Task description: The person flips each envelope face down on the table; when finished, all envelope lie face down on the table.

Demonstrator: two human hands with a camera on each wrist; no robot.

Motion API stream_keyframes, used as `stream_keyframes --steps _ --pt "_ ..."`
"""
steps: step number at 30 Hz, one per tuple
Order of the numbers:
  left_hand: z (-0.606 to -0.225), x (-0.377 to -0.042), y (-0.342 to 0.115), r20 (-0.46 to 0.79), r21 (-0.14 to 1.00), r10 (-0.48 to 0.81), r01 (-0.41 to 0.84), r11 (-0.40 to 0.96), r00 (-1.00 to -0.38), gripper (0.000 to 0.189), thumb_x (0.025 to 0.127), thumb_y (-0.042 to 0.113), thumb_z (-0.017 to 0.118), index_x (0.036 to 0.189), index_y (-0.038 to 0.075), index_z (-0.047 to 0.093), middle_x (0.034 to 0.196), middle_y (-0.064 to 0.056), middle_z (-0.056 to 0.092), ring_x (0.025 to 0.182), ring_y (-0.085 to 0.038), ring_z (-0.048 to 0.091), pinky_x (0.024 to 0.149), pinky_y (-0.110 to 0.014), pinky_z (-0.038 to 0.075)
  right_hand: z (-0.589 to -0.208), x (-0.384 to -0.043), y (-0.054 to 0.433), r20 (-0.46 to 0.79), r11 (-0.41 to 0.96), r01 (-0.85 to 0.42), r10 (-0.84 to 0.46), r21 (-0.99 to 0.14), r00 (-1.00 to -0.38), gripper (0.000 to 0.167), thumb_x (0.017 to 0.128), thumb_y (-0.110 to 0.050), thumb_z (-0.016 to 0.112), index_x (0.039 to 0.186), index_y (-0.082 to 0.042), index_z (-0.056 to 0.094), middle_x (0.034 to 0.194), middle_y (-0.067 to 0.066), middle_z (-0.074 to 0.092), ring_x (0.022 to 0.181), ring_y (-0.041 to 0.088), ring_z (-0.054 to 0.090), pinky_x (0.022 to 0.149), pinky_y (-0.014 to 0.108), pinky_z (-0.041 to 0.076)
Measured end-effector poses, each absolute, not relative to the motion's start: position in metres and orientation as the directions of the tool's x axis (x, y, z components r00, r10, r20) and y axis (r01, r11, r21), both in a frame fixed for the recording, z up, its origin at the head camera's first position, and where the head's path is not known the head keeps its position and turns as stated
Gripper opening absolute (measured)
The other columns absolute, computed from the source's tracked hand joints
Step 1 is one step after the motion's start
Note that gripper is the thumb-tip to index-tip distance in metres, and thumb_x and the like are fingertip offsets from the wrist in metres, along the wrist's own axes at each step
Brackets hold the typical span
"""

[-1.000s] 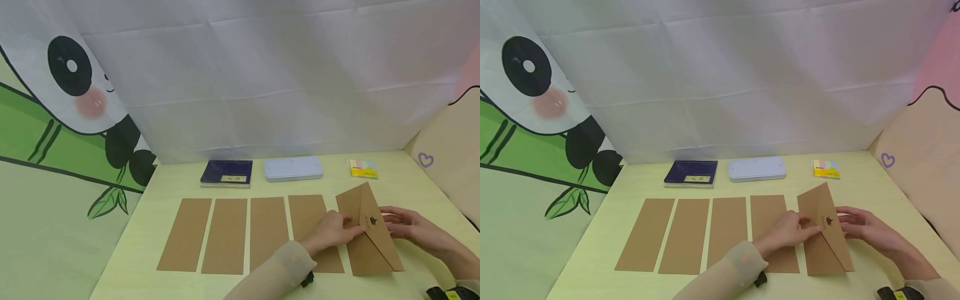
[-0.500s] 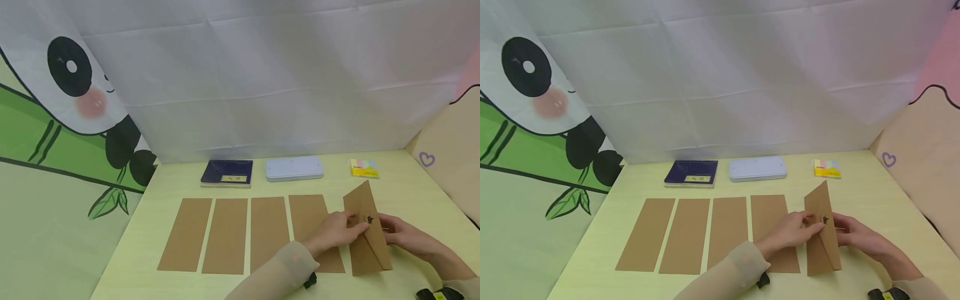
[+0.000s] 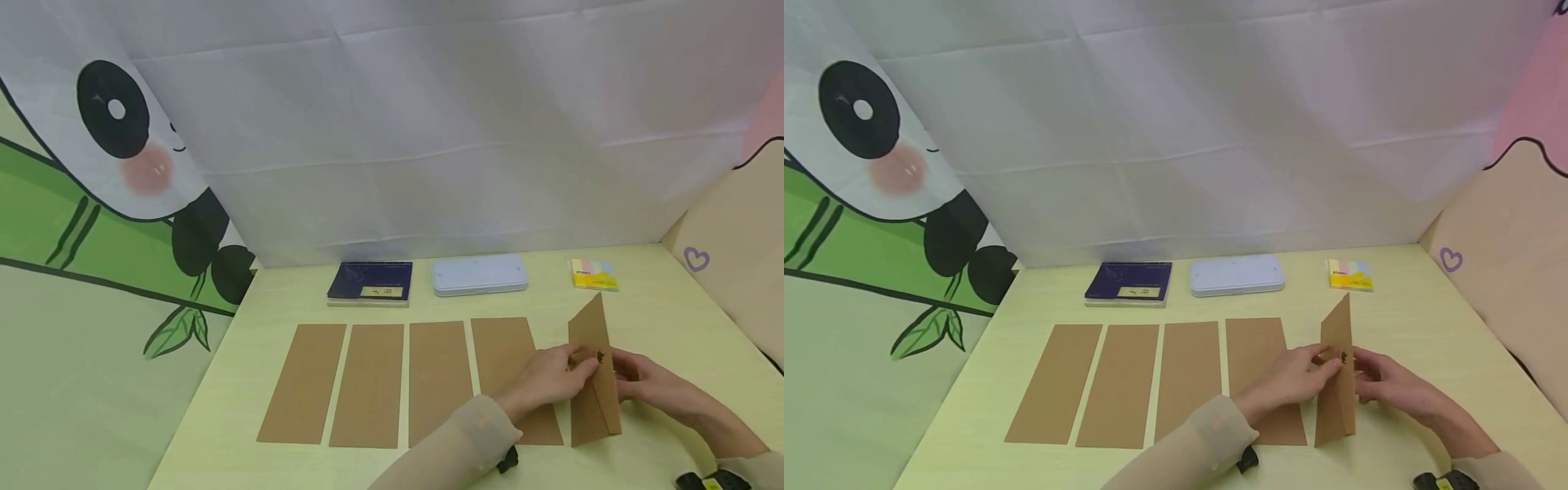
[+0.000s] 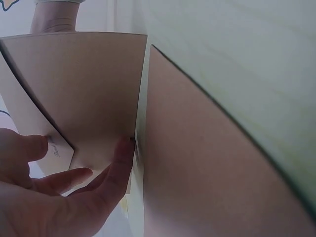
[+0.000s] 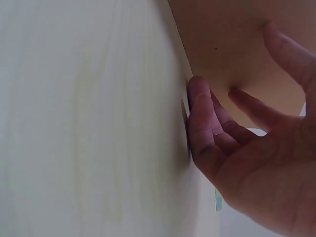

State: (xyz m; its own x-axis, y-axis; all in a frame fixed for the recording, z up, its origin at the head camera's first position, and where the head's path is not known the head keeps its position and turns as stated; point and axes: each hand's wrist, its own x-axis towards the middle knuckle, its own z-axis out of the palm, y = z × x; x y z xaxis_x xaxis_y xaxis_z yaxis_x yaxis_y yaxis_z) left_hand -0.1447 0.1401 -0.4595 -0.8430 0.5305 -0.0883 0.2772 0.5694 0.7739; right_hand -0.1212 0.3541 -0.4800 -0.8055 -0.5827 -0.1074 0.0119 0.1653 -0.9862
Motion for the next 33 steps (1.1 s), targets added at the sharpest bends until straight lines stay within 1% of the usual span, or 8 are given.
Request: stream_keyframes --steps 5,12,17,18,21,24,30,33 --pt "-0.460 -0.145 0.141 -0.077 0.785 0.531 0.277 0.554 -0.844 0.048 0.098 0.045 0.046 0.138 0.020 0.052 0.116 0.011 0.062 0.102 -0.001 0.056 0.078 -0.018 0.045 -0.479 -0.119 0.352 -0.118 0.187 0.013 -0.561 -0.982 -0.819 0.064 0.098 -0.001 0.046 0.144 0.015 0.003 0.132 0.002 0.045 0.108 0.012 0.054 0.076 0.038 0.050" --pt "-0.459 -0.143 0.143 -0.105 0.800 0.500 0.225 0.556 -0.860 0.049 0.098 0.052 0.041 0.137 0.025 0.053 0.115 0.013 0.061 0.103 -0.002 0.055 0.081 -0.023 0.046 -0.476 -0.116 0.351 -0.143 0.226 0.024 -0.530 -0.974 -0.836 0.063 0.100 -0.005 0.045 0.145 0.012 0.004 0.136 0.028 0.037 0.108 0.011 0.054 0.078 0.038 0.050" --pt "-0.454 -0.141 0.142 -0.104 0.822 0.472 0.192 0.536 -0.875 0.049 0.098 0.056 0.036 0.136 0.032 0.054 0.118 0.014 0.059 0.105 -0.003 0.054 0.082 -0.028 0.045 -0.473 -0.114 0.349 -0.149 0.259 0.014 -0.507 -0.966 -0.849 0.059 0.101 -0.009 0.044 0.150 -0.005 0.011 0.136 0.035 0.032 0.108 0.009 0.054 0.080 0.037 0.049" --pt "-0.453 -0.141 0.142 -0.106 0.829 0.470 0.184 0.529 -0.876 0.049 0.098 0.057 0.034 0.135 0.033 0.054 0.113 0.013 0.062 0.101 -0.004 0.056 0.080 -0.028 0.046 -0.473 -0.114 0.348 -0.151 0.259 0.017 -0.508 -0.966 -0.848 0.058 0.102 -0.010 0.044 0.150 -0.010 0.012 0.136 0.035 0.031 0.109 0.010 0.054 0.080 0.038 0.049" --pt "-0.450 -0.140 0.141 -0.105 0.849 0.469 0.167 0.501 -0.877 0.051 0.098 0.060 0.029 0.124 0.032 0.063 0.090 0.010 0.066 0.081 -0.005 0.059 0.068 -0.027 0.046 -0.472 -0.115 0.344 -0.163 0.258 0.033 -0.501 -0.966 -0.850 0.056 0.102 -0.011 0.044 0.150 -0.018 0.014 0.136 0.035 0.034 0.109 0.013 0.056 0.082 0.039 0.049" --pt "-0.448 -0.139 0.140 -0.118 0.868 0.471 0.139 0.476 -0.874 0.054 0.097 0.061 0.026 0.108 0.027 0.066 0.066 0.005 0.057 0.057 -0.010 0.051 0.053 -0.027 0.040 -0.471 -0.114 0.341 -0.165 0.253 0.040 -0.496 -0.967 -0.852 0.057 0.102 -0.011 0.044 0.149 -0.020 0.014 0.134 0.034 0.036 0.109 0.021 0.057 0.083 0.040 0.049" --pt "-0.446 -0.138 0.139 -0.096 0.885 0.458 0.135 0.446 -0.883 0.057 0.098 0.059 0.026 0.073 0.020 0.058 0.058 0.005 0.048 0.050 -0.013 0.043 0.046 -0.029 0.033 -0.469 -0.112 0.339 -0.186 0.266 0.065 -0.461 -0.962 -0.868 0.058 0.101 -0.012 0.047 0.149 -0.023 0.016 0.130 0.029 0.041 0.103 0.031 0.059 0.082 0.039 0.049" --pt "-0.445 -0.139 0.139 -0.070 0.911 0.444 0.124 0.394 -0.893 0.056 0.098 0.057 0.029 0.066 0.017 0.051 0.054 0.004 0.044 0.047 -0.014 0.039 0.043 -0.029 0.029 -0.469 -0.113 0.338 -0.197 0.284 0.073 -0.436 -0.956 -0.878 0.059 0.100 -0.013 0.050 0.148 -0.024 0.017 0.128 0.028 0.043 0.102 0.030 0.059 0.080 0.040 0.050"
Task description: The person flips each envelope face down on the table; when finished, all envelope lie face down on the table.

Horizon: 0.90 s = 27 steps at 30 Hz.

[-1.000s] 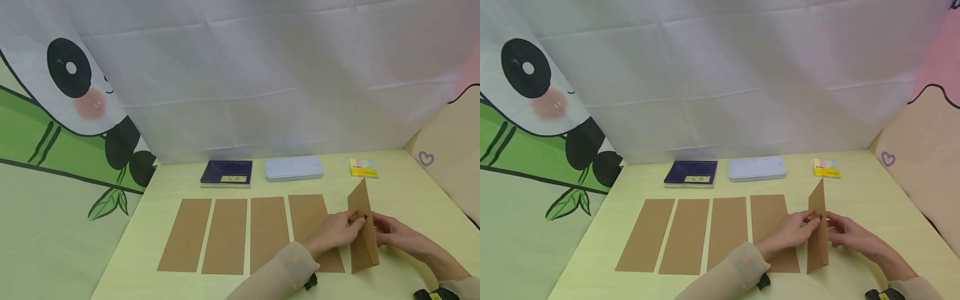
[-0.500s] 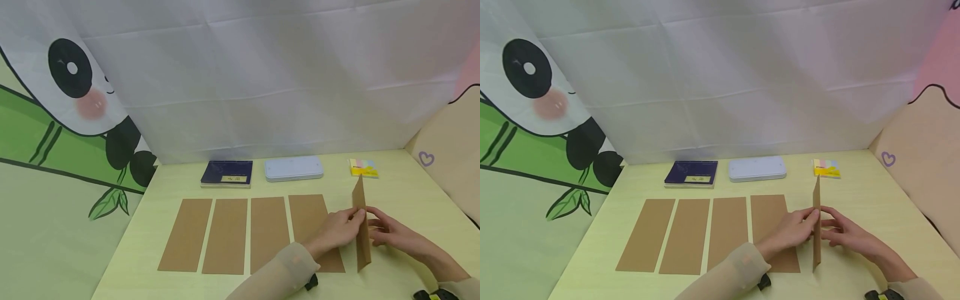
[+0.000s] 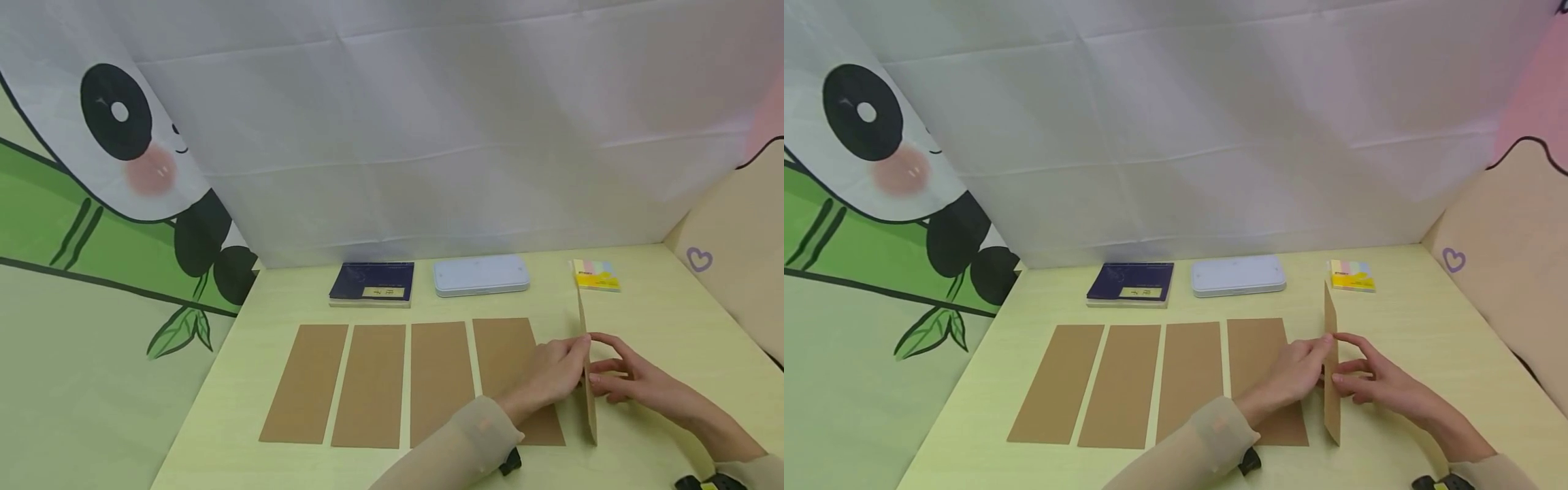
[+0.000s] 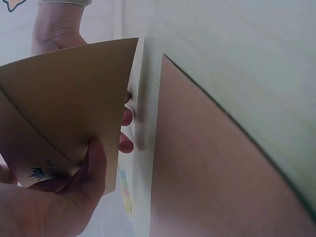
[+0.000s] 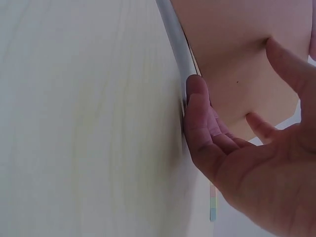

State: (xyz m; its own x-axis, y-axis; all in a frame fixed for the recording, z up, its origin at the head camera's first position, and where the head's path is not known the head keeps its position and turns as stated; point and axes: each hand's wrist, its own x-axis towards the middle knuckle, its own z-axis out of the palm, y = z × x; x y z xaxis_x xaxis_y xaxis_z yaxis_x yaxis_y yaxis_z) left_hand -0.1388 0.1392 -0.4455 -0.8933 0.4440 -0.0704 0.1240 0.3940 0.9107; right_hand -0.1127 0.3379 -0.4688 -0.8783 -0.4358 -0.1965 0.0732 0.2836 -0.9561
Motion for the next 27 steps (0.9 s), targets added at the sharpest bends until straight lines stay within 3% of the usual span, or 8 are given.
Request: stream_keyframes --steps 2,10,17,19,24,27 --pt "-0.4452 -0.1395 0.1398 -0.051 0.929 0.437 0.118 0.350 -0.898 0.054 0.099 0.054 0.033 0.065 0.015 0.049 0.052 0.003 0.042 0.045 -0.014 0.037 0.042 -0.028 0.027 -0.4681 -0.1130 0.3377 -0.202 0.299 0.077 -0.415 -0.951 -0.887 0.061 0.099 -0.013 0.052 0.148 -0.023 0.017 0.127 0.028 0.043 0.102 0.028 0.059 0.078 0.040 0.050" --pt "-0.4469 -0.1432 0.1396 -0.015 0.957 0.412 0.107 0.270 -0.911 0.038 0.100 0.037 0.047 0.070 0.014 0.051 0.056 0.004 0.042 0.048 -0.009 0.045 0.045 -0.023 0.038 -0.4659 -0.1138 0.3405 -0.224 0.359 0.089 -0.354 -0.929 -0.908 0.071 0.095 -0.015 0.059 0.150 -0.018 0.014 0.128 0.030 0.039 0.100 0.027 0.058 0.073 0.040 0.051" --pt "-0.4506 -0.1456 0.1398 0.041 0.975 0.395 0.124 0.186 -0.918 0.021 0.097 0.023 0.055 0.081 0.010 0.059 0.079 0.010 0.058 0.047 -0.004 0.052 0.047 -0.021 0.046 -0.4662 -0.1143 0.3436 -0.234 0.392 0.088 -0.343 -0.916 -0.910 0.074 0.093 -0.016 0.062 0.150 -0.014 0.015 0.124 0.029 0.040 0.097 0.029 0.058 0.070 0.039 0.050" --pt "-0.4515 -0.1460 0.1401 0.027 0.980 0.377 0.099 0.172 -0.926 0.014 0.095 0.021 0.059 0.094 0.009 0.066 0.081 0.011 0.058 0.047 -0.004 0.053 0.048 -0.021 0.048 -0.4662 -0.1147 0.3443 -0.237 0.405 0.088 -0.334 -0.910 -0.912 0.074 0.093 -0.016 0.063 0.149 -0.013 0.016 0.122 0.029 0.041 0.096 0.030 0.058 0.069 0.039 0.050" --pt "-0.4528 -0.1464 0.1389 -0.011 0.985 0.312 0.042 0.165 -0.950 0.040 0.090 0.017 0.067 0.128 0.010 0.061 0.085 0.013 0.060 0.046 -0.005 0.056 0.048 -0.022 0.048 -0.4651 -0.1150 0.3460 -0.231 0.443 0.071 -0.318 -0.894 -0.920 0.073 0.092 -0.018 0.065 0.148 -0.010 0.019 0.116 0.026 0.045 0.094 0.031 0.057 0.068 0.038 0.049" --pt "-0.4538 -0.1472 0.1377 0.013 0.982 0.280 0.065 0.177 -0.960 0.041 0.086 0.015 0.071 0.127 0.013 0.062 0.084 0.014 0.062 0.045 -0.004 0.058 0.047 -0.021 0.048 -0.4649 -0.1146 0.3475 -0.225 0.476 0.055 -0.307 -0.878 -0.925 0.072 0.091 -0.019 0.066 0.148 -0.009 0.022 0.115 0.024 0.047 0.094 0.031 0.057 0.068 0.037 0.049"
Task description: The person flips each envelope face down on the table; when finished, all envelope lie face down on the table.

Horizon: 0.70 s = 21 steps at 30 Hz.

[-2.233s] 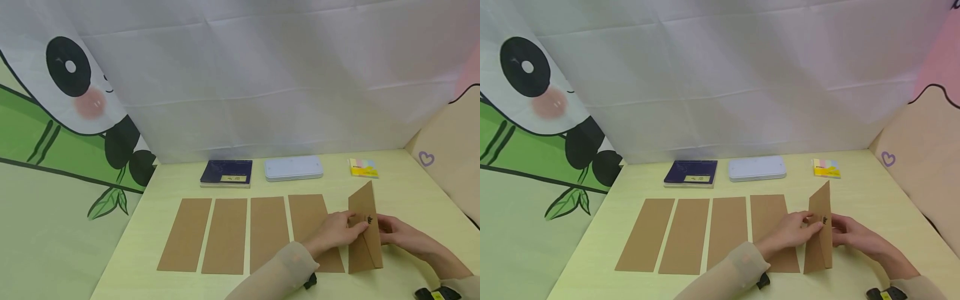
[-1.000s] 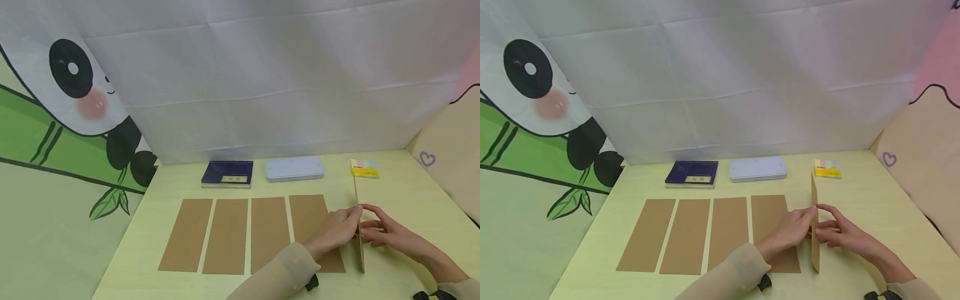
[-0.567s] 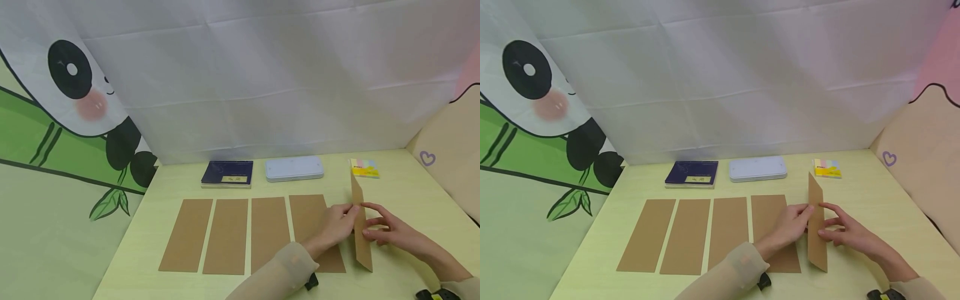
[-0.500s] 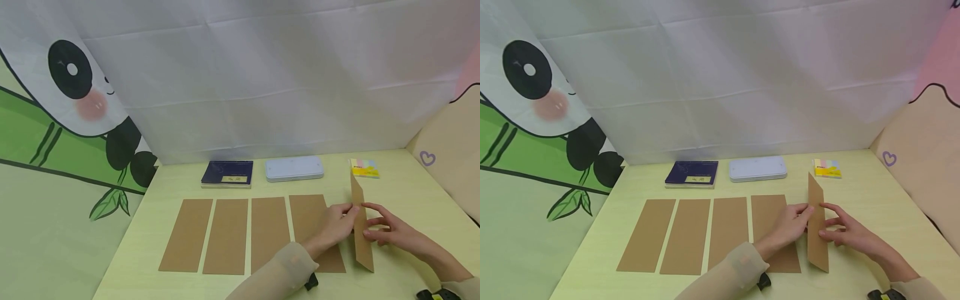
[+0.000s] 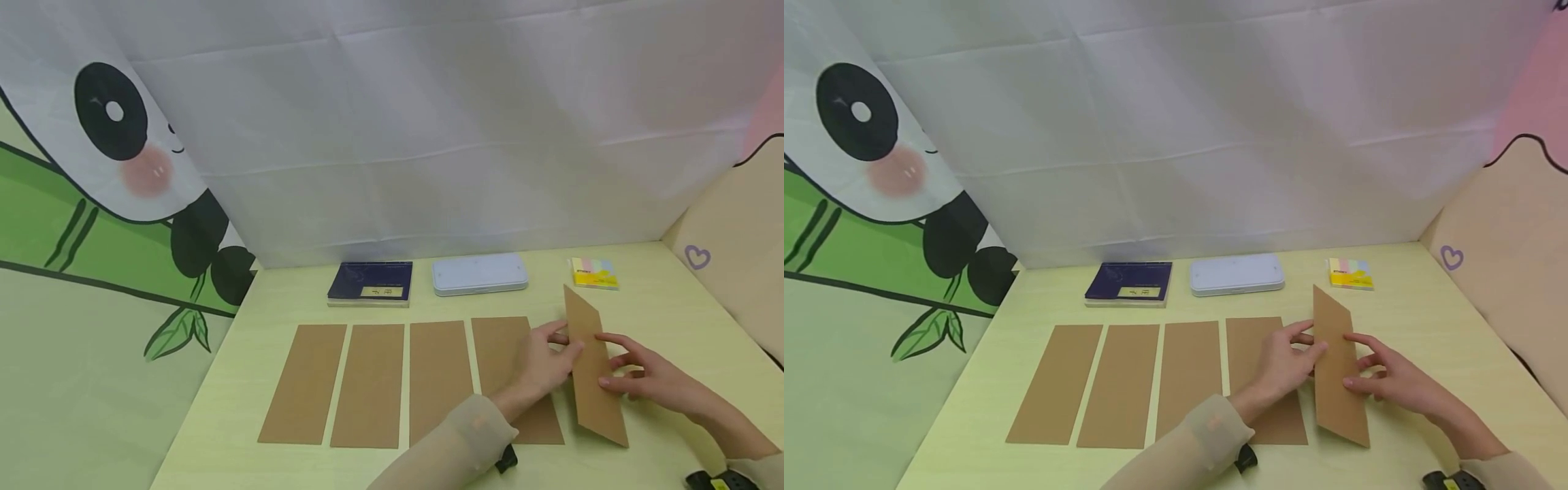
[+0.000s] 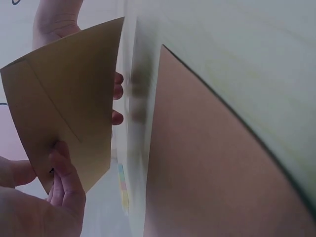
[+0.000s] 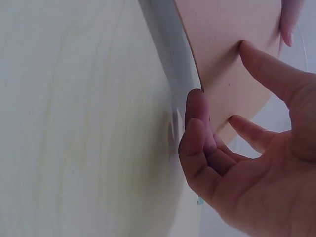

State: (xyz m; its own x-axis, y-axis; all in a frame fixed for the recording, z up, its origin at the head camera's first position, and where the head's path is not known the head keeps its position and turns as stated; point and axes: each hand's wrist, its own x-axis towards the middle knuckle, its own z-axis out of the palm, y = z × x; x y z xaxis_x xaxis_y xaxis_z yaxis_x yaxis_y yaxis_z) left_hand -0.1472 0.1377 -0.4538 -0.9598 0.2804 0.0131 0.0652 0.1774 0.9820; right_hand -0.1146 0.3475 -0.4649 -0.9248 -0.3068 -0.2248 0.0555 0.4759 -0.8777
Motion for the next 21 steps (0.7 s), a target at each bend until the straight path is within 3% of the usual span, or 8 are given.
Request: stream_keyframes --steps 6,14,18,21 --pt "-0.4566 -0.1496 0.1343 0.054 0.967 0.241 0.111 0.230 -0.969 0.044 0.081 0.015 0.077 0.123 0.010 0.064 0.078 0.014 0.062 0.042 -0.001 0.055 0.044 -0.019 0.046 -0.4652 -0.1154 0.3489 -0.187 0.511 0.004 -0.308 -0.860 -0.933 0.069 0.091 -0.017 0.066 0.145 -0.001 0.025 0.112 0.022 0.049 0.086 0.026 0.058 0.064 0.035 0.048" --pt "-0.4559 -0.1491 0.1292 -0.006 0.878 0.280 0.129 0.462 -0.960 0.045 0.077 0.012 0.076 0.120 0.012 0.066 0.064 0.015 0.057 0.045 0.002 0.048 0.048 -0.015 0.042 -0.4657 -0.1148 0.3511 -0.147 0.584 -0.038 -0.267 -0.811 -0.952 0.070 0.086 -0.020 0.072 0.139 0.005 0.033 0.103 0.017 0.051 0.067 0.018 0.058 0.058 0.029 0.046" --pt "-0.4593 -0.1488 0.1282 0.009 0.848 0.306 0.169 0.501 -0.952 0.022 0.076 0.008 0.075 0.097 0.013 0.070 0.056 0.014 0.049 0.044 0.002 0.044 0.046 -0.014 0.039 -0.4657 -0.1141 0.3519 -0.135 0.638 -0.060 -0.252 -0.767 -0.958 0.071 0.084 -0.022 0.074 0.137 0.007 0.036 0.102 0.016 0.053 0.065 0.016 0.057 0.055 0.029 0.044" --pt "-0.4623 -0.1481 0.1286 0.012 0.830 0.321 0.189 0.525 -0.947 0.010 0.076 0.007 0.073 0.080 0.011 0.065 0.047 0.012 0.042 0.037 0.000 0.039 0.039 -0.017 0.034 -0.4652 -0.1145 0.3520 -0.128 0.682 -0.077 -0.245 -0.727 -0.961 0.072 0.083 -0.023 0.075 0.136 0.008 0.038 0.102 0.016 0.055 0.067 0.015 0.058 0.055 0.029 0.043"
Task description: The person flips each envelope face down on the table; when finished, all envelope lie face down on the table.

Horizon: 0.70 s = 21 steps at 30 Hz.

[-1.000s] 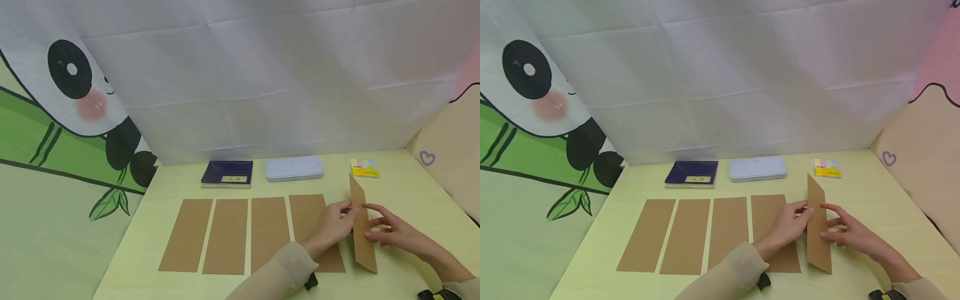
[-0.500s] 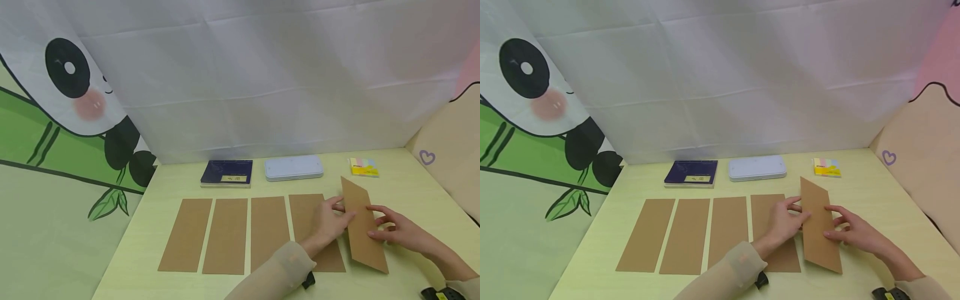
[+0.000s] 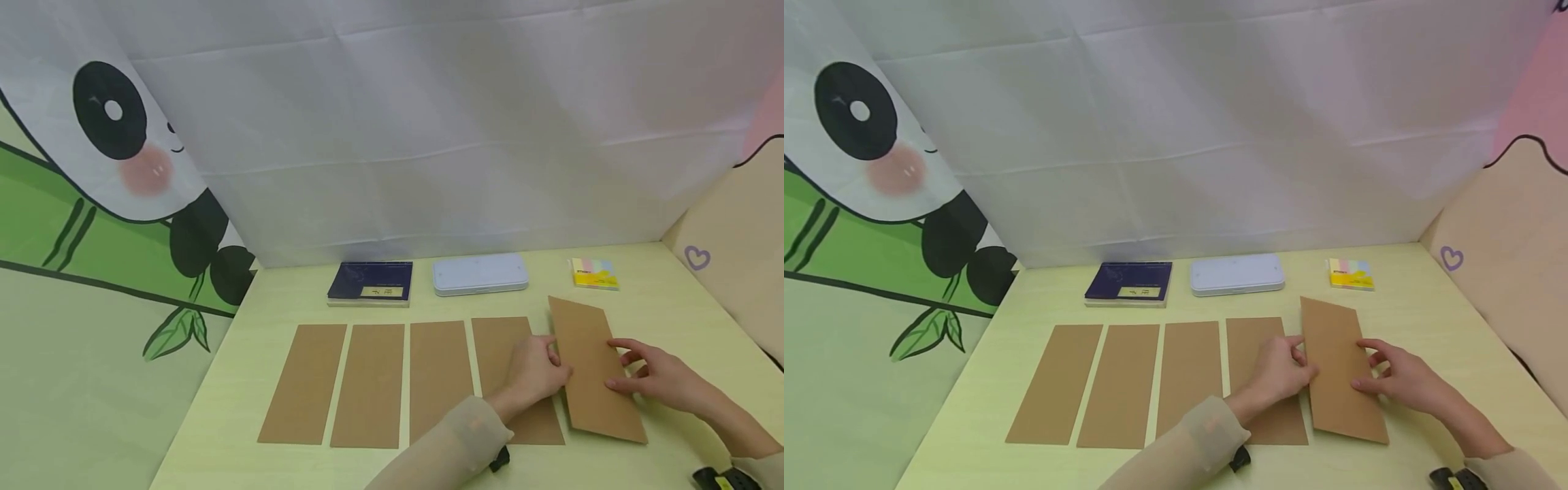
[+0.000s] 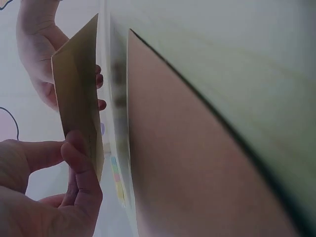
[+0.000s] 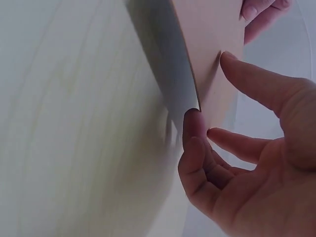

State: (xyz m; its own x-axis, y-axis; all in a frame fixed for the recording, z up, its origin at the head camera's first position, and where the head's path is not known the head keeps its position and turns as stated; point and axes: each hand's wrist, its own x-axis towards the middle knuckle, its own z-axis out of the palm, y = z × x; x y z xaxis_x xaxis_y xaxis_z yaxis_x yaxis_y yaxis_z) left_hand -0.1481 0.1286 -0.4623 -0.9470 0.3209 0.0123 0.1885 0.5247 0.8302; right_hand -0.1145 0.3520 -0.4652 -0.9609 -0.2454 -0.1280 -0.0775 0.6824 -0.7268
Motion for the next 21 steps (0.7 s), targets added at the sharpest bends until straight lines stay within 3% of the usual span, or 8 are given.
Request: stream_keyframes --steps 1,5,7,10,13,21 --pt "-0.463 -0.148 0.129 0.009 0.823 0.325 0.192 0.535 -0.946 0.010 0.076 0.007 0.073 0.078 0.011 0.064 0.044 0.012 0.041 0.036 0.001 0.038 0.038 -0.017 0.033 -0.465 -0.115 0.352 -0.129 0.698 -0.080 -0.241 -0.711 -0.962 0.072 0.083 -0.024 0.075 0.135 0.008 0.039 0.102 0.015 0.055 0.068 0.015 0.058 0.055 0.029 0.043" --pt "-0.464 -0.148 0.129 -0.017 0.786 0.343 0.199 0.586 -0.939 0.023 0.075 0.009 0.074 0.098 0.008 0.069 0.040 0.012 0.041 0.032 0.001 0.038 0.036 -0.016 0.032 -0.464 -0.118 0.353 -0.136 0.743 -0.096 -0.244 -0.663 -0.960 0.072 0.082 -0.027 0.076 0.132 0.011 0.041 0.101 0.017 0.057 0.072 0.016 0.060 0.057 0.030 0.045" --pt "-0.465 -0.148 0.129 -0.036 0.752 0.358 0.210 0.624 -0.933 0.023 0.075 0.011 0.076 0.097 0.008 0.069 0.040 0.013 0.044 0.034 0.002 0.041 0.039 -0.015 0.034 -0.464 -0.120 0.353 -0.142 0.763 -0.095 -0.239 -0.640 -0.960 0.073 0.082 -0.029 0.076 0.132 0.011 0.042 0.101 0.016 0.058 0.072 0.016 0.060 0.057 0.030 0.046" --pt "-0.465 -0.149 0.129 -0.076 0.701 0.368 0.212 0.681 -0.927 0.015 0.075 0.014 0.078 0.080 0.012 0.064 0.040 0.011 0.047 0.036 0.000 0.044 0.042 -0.016 0.036 -0.464 -0.121 0.353 -0.144 0.779 -0.104 -0.243 -0.619 -0.959 0.073 0.082 -0.029 0.076 0.130 0.014 0.042 0.100 0.017 0.059 0.072 0.016 0.060 0.057 0.031 0.046" --pt "-0.466 -0.150 0.129 -0.125 0.665 0.351 0.185 0.724 -0.928 0.025 0.073 0.015 0.079 0.066 0.015 0.055 0.040 0.008 0.047 0.036 -0.004 0.044 0.039 -0.019 0.035 -0.466 -0.123 0.351 -0.139 0.789 -0.108 -0.238 -0.605 -0.961 0.072 0.082 -0.029 0.076 0.129 0.015 0.044 0.098 0.014 0.059 0.070 0.015 0.060 0.057 0.030 0.046" --pt "-0.465 -0.153 0.132 -0.177 0.583 0.325 0.167 0.795 -0.929 0.032 0.068 0.018 0.082 0.059 0.011 0.052 0.057 0.003 0.046 0.044 -0.010 0.042 0.039 -0.022 0.036 -0.470 -0.128 0.345 -0.119 0.806 -0.132 -0.243 -0.577 -0.963 0.073 0.079 -0.032 0.078 0.124 0.018 0.047 0.091 0.009 0.060 0.065 0.012 0.057 0.056 0.028 0.045"
